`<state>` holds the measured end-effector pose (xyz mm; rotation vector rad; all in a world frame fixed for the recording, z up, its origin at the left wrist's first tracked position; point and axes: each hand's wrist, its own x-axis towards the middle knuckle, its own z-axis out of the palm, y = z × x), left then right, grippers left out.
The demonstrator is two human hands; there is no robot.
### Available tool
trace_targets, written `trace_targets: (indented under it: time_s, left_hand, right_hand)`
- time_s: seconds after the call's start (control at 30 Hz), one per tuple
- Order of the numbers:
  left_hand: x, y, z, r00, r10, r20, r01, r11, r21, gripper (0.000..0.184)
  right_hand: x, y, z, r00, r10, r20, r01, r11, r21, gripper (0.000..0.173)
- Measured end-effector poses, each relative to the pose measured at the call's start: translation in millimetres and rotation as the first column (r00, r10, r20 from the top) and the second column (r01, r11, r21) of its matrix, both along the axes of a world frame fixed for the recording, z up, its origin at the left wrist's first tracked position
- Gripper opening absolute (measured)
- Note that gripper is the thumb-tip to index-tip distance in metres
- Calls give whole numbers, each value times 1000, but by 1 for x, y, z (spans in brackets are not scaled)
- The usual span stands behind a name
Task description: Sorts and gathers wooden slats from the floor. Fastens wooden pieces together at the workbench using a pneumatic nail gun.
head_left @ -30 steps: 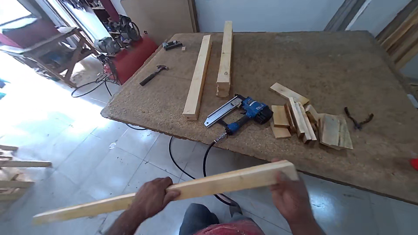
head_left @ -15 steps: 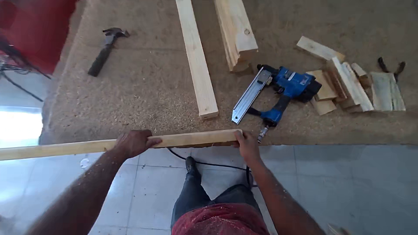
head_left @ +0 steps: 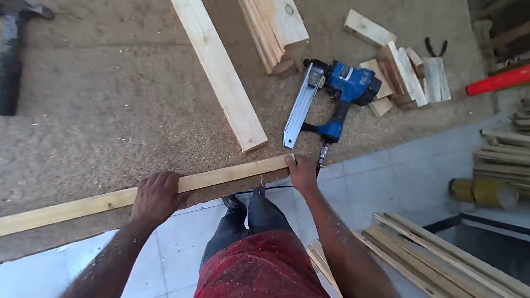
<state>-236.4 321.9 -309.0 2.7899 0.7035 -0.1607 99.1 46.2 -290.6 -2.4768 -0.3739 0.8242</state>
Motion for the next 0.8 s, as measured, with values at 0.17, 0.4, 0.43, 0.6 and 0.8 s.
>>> trace_targets:
  time_s: [0.17, 0.4, 0.43, 0.6, 0.8]
  left_hand:
    - [3, 0, 1, 1000, 12, -22, -12, 1000, -27, 52]
    - [21, -16, 13, 997, 74, -30, -77, 992, -100, 56]
    - [28, -21, 11, 996, 85, -18, -86, 991, -100, 56]
    - [80, -54, 10, 999, 47, 0, -46, 986, -159, 63]
    - [120, -71, 5, 999, 30, 30, -22, 973, -229, 51]
  right_hand:
    - [1, -12, -10, 995, -54, 86, 49, 997, 65, 33]
    - [15, -22, -12, 995, -83, -60, 92, 980, 178, 23]
    - [18, -22, -14, 993, -87, -85, 102, 977, 188, 23]
    - [18, -28, -9, 978, -87, -191, 133, 960, 245, 23]
    - [21, -31, -14, 974, -87, -207, 147, 944, 295, 20]
